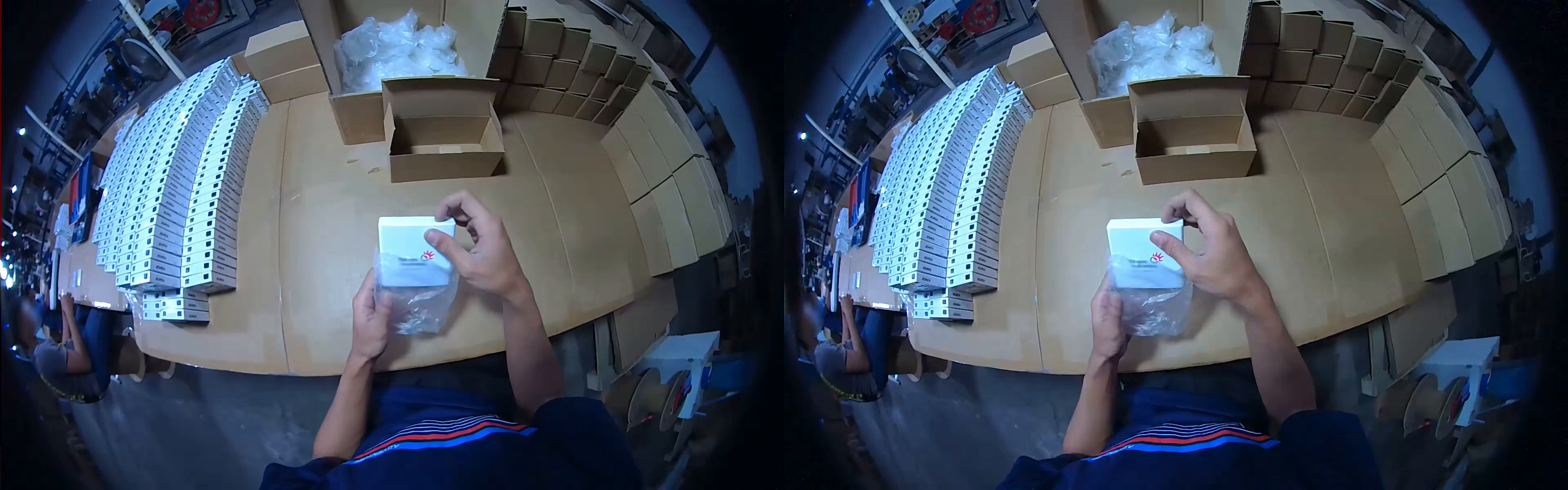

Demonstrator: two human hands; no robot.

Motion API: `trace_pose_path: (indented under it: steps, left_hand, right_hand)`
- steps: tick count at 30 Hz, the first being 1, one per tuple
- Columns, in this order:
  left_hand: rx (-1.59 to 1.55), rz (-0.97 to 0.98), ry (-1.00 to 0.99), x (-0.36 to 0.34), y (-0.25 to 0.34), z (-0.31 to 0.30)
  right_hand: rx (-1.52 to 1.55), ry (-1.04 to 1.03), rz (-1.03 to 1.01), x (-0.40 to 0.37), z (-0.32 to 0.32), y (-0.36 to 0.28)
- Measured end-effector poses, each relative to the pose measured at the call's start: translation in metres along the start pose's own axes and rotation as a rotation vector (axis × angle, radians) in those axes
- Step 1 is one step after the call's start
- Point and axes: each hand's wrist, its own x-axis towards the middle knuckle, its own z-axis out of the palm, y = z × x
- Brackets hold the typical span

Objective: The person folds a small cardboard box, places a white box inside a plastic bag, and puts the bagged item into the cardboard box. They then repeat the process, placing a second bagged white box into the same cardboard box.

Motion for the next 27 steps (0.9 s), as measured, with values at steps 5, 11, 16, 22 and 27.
trace_pose_path:
  steps: [5, 11, 16, 22, 27]
  left_hand:
    - [0.006, -0.037, 0.171, 0.005, -0.010, 0.002]
    - [-0.071, 0.010, 0.319, 0.011, -0.010, 0.004]
    - [0.204, 0.076, 0.289, 0.013, -0.010, -0.001]
    - [0.392, 0.096, 0.140, 0.014, 0.002, -0.009]
    - [0.304, 0.140, 0.151, 0.012, -0.001, -0.004]
  right_hand:
    - [0.143, -0.057, 0.221, -0.002, 0.004, 0.020]
    - [0.557, 0.079, 0.324, -0.043, 0.012, 0.040]
    - [0.555, 0.174, 0.307, -0.056, 0.027, 0.051]
    - [0.572, 0.200, 0.200, -0.057, 0.020, 0.054]
    - [0.647, 0.149, 0.157, -0.058, 0.020, 0.056]
